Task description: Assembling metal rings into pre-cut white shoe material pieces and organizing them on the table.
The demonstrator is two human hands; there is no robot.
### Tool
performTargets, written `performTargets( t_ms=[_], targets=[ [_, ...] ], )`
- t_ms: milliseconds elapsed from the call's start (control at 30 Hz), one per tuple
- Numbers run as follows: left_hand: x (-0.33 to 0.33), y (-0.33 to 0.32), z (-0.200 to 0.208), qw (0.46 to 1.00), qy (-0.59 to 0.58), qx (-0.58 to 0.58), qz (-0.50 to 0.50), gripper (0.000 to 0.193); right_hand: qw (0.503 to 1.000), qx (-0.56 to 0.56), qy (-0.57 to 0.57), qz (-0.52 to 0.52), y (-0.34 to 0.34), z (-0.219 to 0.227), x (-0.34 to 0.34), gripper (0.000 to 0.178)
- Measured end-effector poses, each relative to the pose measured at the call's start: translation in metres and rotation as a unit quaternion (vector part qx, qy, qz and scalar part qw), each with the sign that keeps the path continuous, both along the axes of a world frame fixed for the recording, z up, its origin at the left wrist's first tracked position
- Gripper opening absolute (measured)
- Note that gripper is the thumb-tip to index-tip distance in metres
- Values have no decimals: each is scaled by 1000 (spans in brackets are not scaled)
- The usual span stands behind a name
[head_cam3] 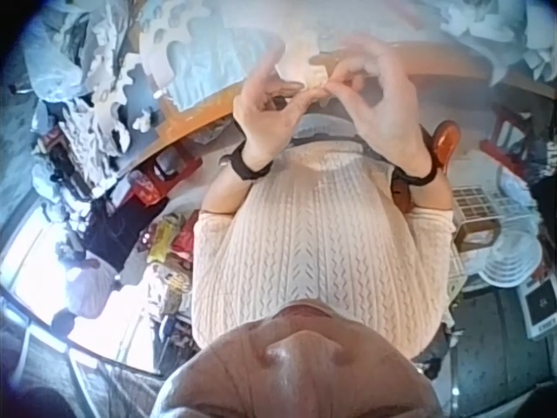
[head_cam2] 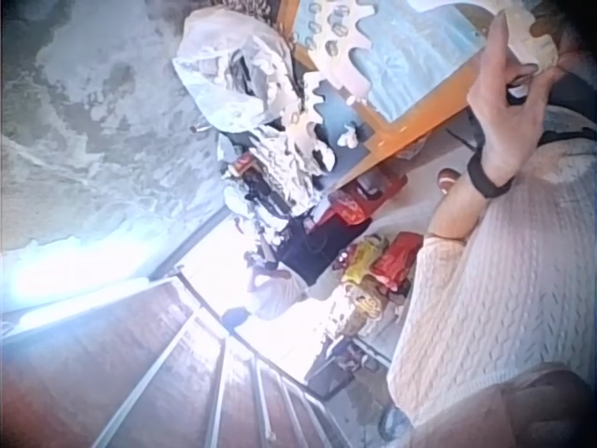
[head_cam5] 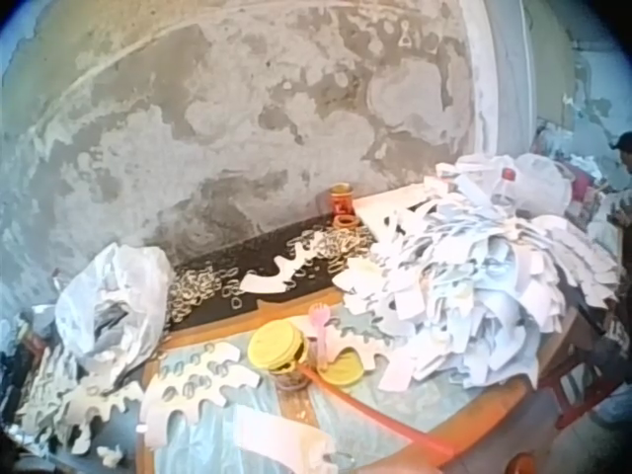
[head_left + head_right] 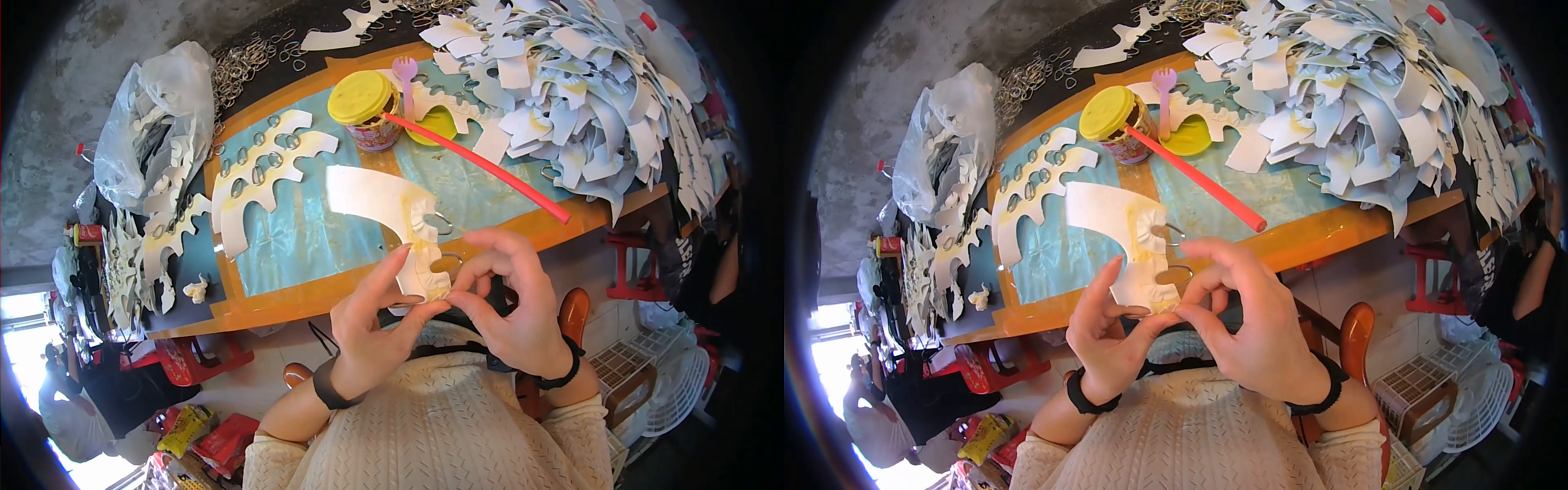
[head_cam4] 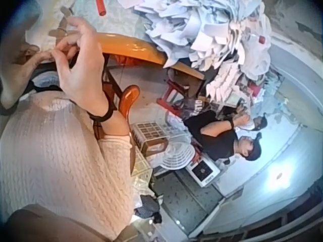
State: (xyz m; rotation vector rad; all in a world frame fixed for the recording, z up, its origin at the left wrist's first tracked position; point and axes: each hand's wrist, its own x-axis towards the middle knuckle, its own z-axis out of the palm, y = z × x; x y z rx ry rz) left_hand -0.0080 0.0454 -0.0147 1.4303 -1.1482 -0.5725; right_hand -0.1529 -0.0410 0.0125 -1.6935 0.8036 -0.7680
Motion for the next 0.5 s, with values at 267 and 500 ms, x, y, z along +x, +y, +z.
performTargets(
  t_ms=[267, 500],
  targets=[
    [-3, -2, -2, 999, -12, -44, 6, 61, 997, -40, 46, -39, 5, 2, 1, 54],
    [-2, 0, -7, 997, -32, -68, 7, 60, 994, -87, 48, -44, 7, -1, 2, 55]
  ],
)
